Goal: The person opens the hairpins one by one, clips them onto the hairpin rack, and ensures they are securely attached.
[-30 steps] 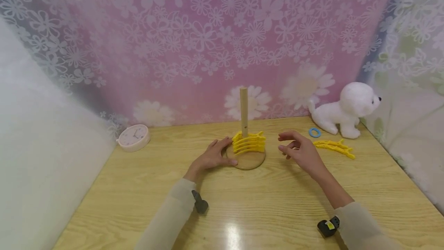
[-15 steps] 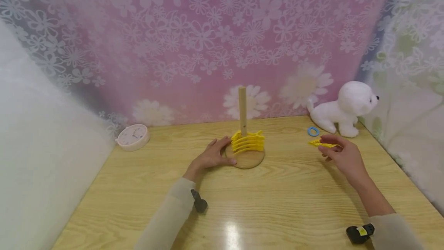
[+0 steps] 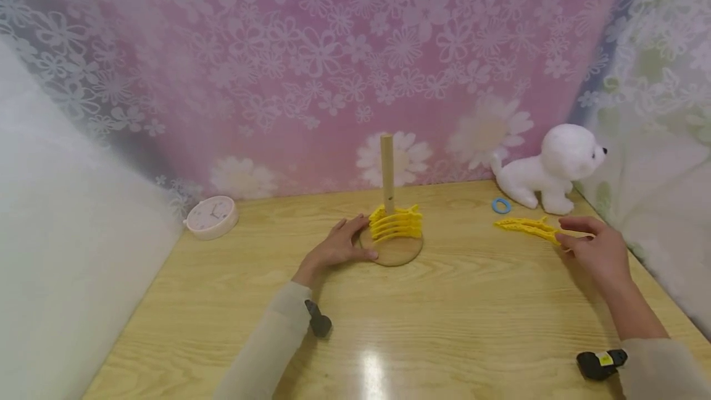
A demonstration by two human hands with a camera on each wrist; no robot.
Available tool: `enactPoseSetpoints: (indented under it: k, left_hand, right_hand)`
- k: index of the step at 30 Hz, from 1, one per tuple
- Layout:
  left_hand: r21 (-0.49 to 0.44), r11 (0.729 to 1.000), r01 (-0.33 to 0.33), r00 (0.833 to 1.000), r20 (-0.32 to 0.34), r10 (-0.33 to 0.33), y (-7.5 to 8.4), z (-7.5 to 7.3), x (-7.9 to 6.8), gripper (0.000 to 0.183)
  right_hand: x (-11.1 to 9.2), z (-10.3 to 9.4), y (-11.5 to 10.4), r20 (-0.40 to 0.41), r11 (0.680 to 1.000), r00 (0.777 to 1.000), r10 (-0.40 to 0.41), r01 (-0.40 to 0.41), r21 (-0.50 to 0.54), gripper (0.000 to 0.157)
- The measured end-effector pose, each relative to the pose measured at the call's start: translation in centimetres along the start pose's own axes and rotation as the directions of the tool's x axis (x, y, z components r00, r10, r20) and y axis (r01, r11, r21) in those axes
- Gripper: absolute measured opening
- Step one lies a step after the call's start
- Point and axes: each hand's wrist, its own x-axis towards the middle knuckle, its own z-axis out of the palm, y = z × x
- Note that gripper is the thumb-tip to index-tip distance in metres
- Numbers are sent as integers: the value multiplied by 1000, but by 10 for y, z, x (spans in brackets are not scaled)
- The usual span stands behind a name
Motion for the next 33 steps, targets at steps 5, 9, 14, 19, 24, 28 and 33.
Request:
enactPoseSetpoints:
  k: [5,9,14,19,24,28,33]
  left_hand:
    - [6,1000,2,1000,5,-2,1,-1,1,97]
    - [22,1000,-2,1000,6,2,1,-2,0,97]
    - [11,1000,2,1000,5,-2,2,-2,0,96]
    - [11,1000,11,1000,11,-11,0,-2,2,95]
    - [4,1000,23,1000,10,-23,0,-2,3,96]
    - [-2,1000,26,1000,11,-26,0,-3,3,96]
    - [2,1000,21,1000,19,-21,0,-2,2,95]
  right_hand:
    - [8,-6,12,40,992,997,59,-54,-111,24]
    - [14,-5,20,36,980,997,66,-58,-192,45]
    - [14,-5,19,56,975,997,62,-48,-219,41]
    - [13,-6,18,102,983,994,48,-29,-184,16]
    - [14,-4,18,106,980,994,12,10,-200,22]
    - [14,-3,17,114,974,993,-12,37,-222,36]
    - [12,-4,15,191,958,981,-39,91,-270,44]
